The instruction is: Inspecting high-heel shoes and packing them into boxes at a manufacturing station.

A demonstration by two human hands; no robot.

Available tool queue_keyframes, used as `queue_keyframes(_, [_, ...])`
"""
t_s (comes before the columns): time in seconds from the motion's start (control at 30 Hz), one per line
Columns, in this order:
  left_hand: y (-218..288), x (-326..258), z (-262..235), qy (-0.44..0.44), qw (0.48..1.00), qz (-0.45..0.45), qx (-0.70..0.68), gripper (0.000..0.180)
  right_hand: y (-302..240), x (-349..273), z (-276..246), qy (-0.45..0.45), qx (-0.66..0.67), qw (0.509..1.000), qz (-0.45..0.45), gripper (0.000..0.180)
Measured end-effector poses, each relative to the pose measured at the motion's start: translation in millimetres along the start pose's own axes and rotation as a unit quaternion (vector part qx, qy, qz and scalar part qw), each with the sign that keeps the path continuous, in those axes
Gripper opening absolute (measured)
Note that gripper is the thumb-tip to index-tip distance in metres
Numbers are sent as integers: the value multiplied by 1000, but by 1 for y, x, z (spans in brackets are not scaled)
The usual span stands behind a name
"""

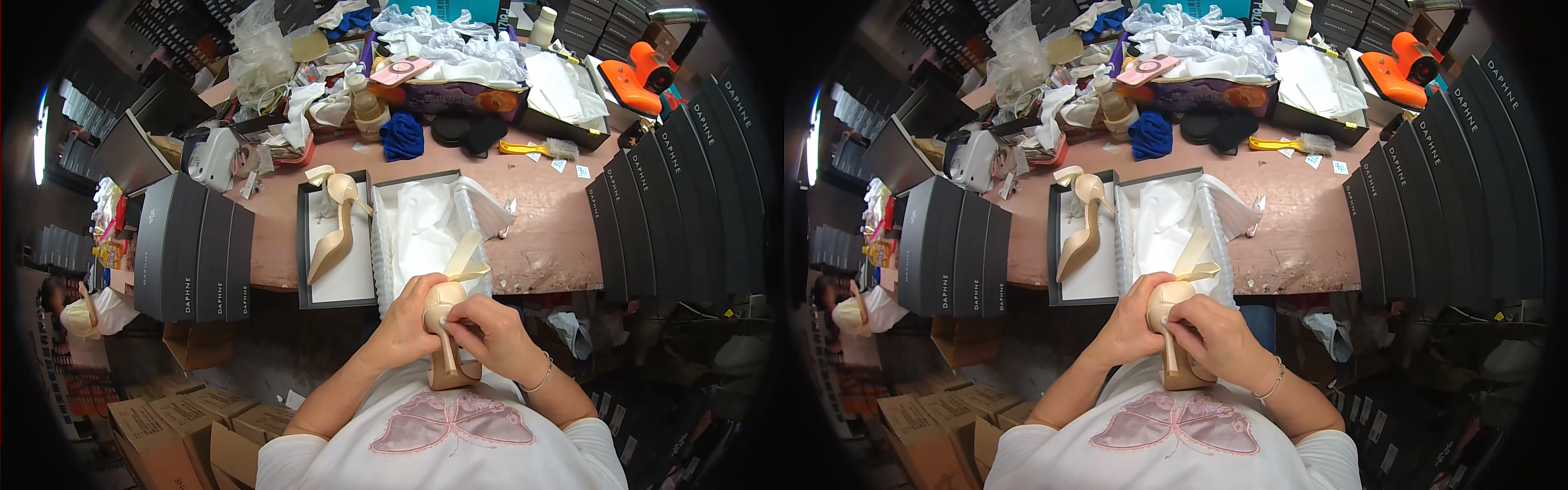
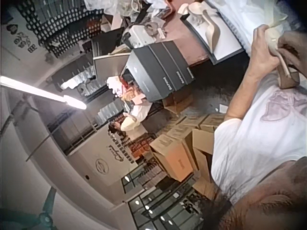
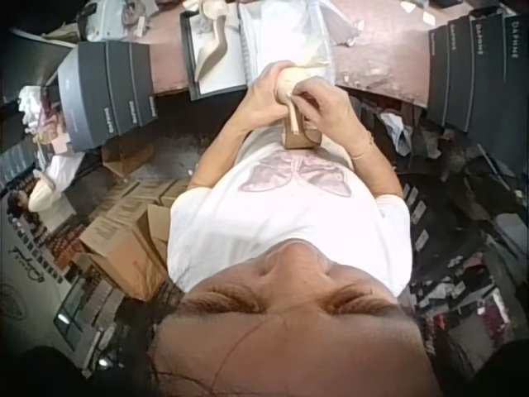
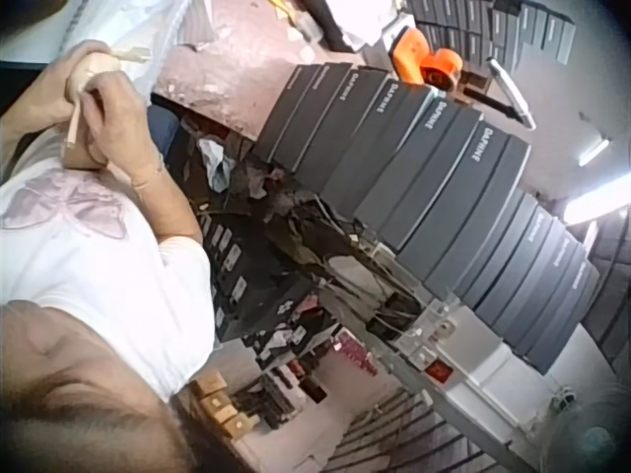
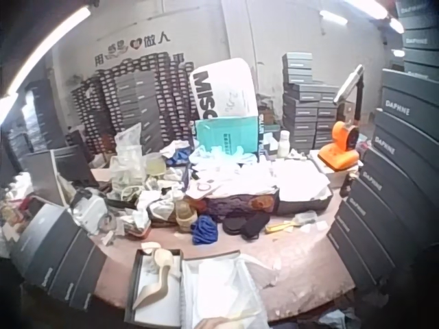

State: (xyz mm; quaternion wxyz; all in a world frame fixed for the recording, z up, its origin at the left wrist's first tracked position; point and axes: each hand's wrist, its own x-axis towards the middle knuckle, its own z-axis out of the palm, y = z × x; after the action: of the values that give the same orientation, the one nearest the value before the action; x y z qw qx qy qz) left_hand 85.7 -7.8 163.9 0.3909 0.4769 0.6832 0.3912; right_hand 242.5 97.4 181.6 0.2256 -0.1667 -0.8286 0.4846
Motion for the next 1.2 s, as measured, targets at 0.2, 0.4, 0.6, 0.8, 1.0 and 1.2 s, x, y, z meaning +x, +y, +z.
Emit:
queue_keyframes(0.2, [-1,0,3,-7,1000,17,-15,75,1,6,-6,-5,-35,999,-35,13])
queue_keyframes(0.4, [-5,0,3,-3,1000,-10,-16,75,4,6,5,10,-78,995,-65,15])
queue_keyframes(0.6, [-9,-3,2,20,1000,1,5,79,6,6,3,23,-68,996,-43,16])
queue_keyframes(0.8, [-9,-2,3,20,1000,10,10,83,8,5,7,35,-70,995,-60,16])
queue_keyframes(1.0, [1,-3,-2,13,999,-6,-31,80,19,1,-1,96,114,983,107,8])
queue_keyframes(1.2, [1,-2,-4,13,999,-22,-27,80,22,-14,3,74,269,948,154,8])
